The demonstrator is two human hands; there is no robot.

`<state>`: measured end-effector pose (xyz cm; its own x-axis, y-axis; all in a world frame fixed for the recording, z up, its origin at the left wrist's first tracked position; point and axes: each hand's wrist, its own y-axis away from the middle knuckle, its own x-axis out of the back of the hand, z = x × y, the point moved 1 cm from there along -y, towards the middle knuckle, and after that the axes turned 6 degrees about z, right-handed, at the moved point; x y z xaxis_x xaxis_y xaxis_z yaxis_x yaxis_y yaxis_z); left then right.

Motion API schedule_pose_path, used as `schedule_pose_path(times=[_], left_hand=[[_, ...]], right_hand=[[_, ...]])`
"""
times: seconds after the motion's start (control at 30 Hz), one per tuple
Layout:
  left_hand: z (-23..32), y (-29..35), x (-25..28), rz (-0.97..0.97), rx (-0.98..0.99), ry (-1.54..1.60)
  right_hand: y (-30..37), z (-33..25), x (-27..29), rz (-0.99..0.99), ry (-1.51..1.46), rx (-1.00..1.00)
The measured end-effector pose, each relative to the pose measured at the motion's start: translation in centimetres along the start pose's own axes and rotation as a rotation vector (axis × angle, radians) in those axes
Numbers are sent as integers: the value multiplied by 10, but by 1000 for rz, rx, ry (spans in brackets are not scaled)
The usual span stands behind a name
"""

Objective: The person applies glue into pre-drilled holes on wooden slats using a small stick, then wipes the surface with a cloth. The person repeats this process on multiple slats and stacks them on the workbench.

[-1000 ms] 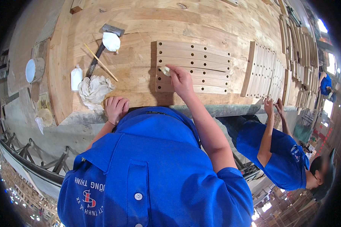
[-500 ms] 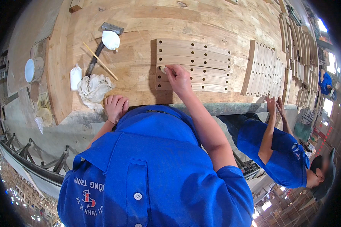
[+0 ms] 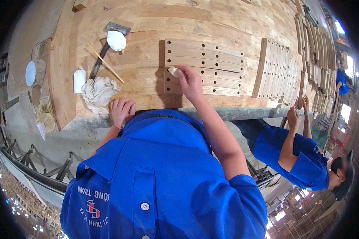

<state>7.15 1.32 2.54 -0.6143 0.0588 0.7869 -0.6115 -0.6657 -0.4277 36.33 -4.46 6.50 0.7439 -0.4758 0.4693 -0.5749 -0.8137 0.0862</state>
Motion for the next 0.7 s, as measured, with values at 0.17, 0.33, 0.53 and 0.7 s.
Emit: schedule_pose_path(times=[0.17, 0.33, 0.53, 0.7], left_hand=[[0, 1, -2, 9, 3, 0], [0, 1, -1, 20, -17, -12], [2, 0, 0, 19, -10, 2], [0, -1, -1, 12, -11, -10]], right_hand=[[15, 0, 13, -99, -70, -161], [18, -2, 7, -106, 59, 17], [18, -5, 2, -75, 169, 141], [22, -7, -5, 7, 179, 218]])
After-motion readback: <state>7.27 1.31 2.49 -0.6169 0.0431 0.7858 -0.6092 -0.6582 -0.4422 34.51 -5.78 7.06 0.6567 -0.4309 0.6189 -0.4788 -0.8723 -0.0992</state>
